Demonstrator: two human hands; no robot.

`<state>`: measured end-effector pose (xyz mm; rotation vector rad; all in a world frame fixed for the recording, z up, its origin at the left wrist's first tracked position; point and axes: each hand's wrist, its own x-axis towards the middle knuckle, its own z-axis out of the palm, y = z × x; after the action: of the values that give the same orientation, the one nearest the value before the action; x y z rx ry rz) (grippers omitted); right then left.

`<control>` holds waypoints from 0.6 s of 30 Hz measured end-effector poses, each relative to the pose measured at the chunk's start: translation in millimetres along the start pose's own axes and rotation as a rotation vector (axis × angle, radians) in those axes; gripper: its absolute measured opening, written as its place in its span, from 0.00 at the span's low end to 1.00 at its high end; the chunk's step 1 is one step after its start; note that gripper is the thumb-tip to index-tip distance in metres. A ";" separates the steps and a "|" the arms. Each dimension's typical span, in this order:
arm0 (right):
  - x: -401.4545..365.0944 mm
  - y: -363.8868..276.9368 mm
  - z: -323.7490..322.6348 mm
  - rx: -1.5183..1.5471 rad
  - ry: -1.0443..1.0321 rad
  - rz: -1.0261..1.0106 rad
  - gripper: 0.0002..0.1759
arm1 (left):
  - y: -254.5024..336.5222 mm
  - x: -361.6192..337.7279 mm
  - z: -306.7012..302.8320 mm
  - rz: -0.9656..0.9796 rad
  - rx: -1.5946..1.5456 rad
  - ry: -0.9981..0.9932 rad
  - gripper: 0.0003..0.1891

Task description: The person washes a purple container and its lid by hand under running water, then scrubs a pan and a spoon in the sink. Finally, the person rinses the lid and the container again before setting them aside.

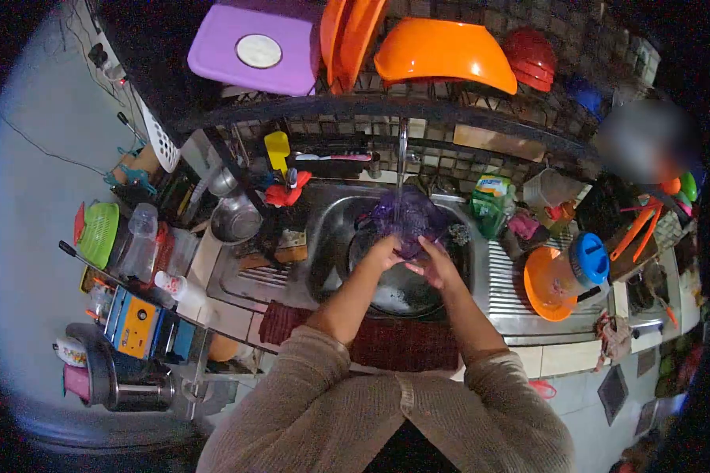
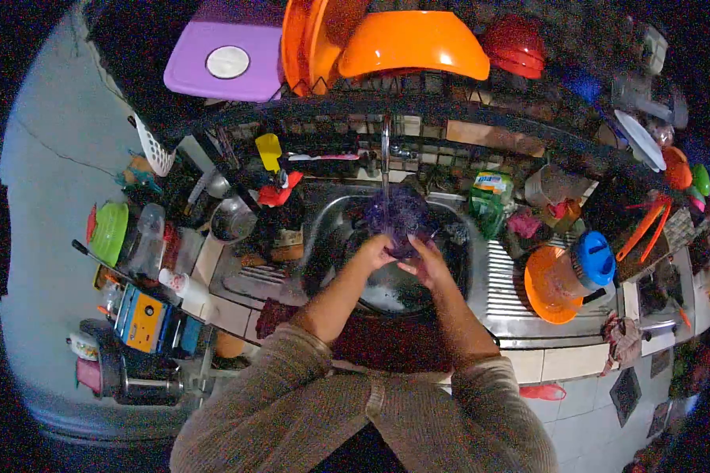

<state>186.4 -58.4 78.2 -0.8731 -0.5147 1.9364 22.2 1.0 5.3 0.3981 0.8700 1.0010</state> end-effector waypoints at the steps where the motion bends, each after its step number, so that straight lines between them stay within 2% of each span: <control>1: -0.7 1.1 1.8 -0.041 -0.036 -0.053 0.29 | 6.7 -0.1 0.8 -0.047 -0.032 0.014 0.16; 5: 1.7 8.8 0.3 -0.098 -0.075 -0.159 0.27 | 8.9 -5.1 -8.5 -0.085 0.076 -0.009 0.14; 6: 0.9 13.8 0.8 -0.096 -0.075 -0.155 0.27 | -2.3 10.4 -22.7 -0.025 0.212 0.108 0.13; 7: -0.6 20.2 1.2 -0.168 -0.033 -0.240 0.28 | -8.6 14.0 -25.2 0.033 0.350 0.225 0.12; 8: -1.9 25.3 1.0 -0.239 0.011 -0.324 0.29 | -16.3 17.6 -26.9 0.028 0.354 0.229 0.12; 9: 2.3 31.8 -2.6 -0.232 0.015 -0.321 0.29 | -21.1 14.7 -22.3 0.146 0.538 0.360 0.13; 10: 10.1 39.6 -7.5 -0.397 0.035 -0.456 0.29 | -30.8 21.4 -25.1 0.266 0.722 0.488 0.14; 11: 16.5 45.6 -13.8 -0.565 0.055 -0.590 0.30 | -38.3 28.5 -28.4 0.263 0.726 0.488 0.14; 13: 15.8 51.3 -12.5 -0.601 0.088 -0.656 0.31 | -55.1 55.1 -51.2 0.352 0.877 0.639 0.20; 14: 15.4 53.2 -11.9 -0.642 0.116 -0.723 0.31 | -55.0 56.2 -54.0 0.351 0.880 0.639 0.20; 15: 9.9 48.4 -9.4 -0.639 0.118 -0.723 0.31 | -40.7 36.2 -39.2 0.344 1.111 0.629 0.24; 16: -2.3 37.1 -1.7 -0.399 0.202 -0.484 0.32 | -32.0 24.4 -30.5 0.334 1.341 0.614 0.28; 17: -8.6 30.8 3.3 -0.159 0.279 -0.243 0.33 | -33.4 26.7 -33.9 0.334 1.343 0.615 0.28; 18: -6.5 30.7 0.7 -0.156 0.276 -0.242 0.33 | -36.9 31.9 -41.8 0.290 1.155 0.566 0.30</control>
<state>170.3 -79.1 61.0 -1.1052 -0.5820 1.5432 18.2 6.0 -58.6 1.2765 1.9297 0.7841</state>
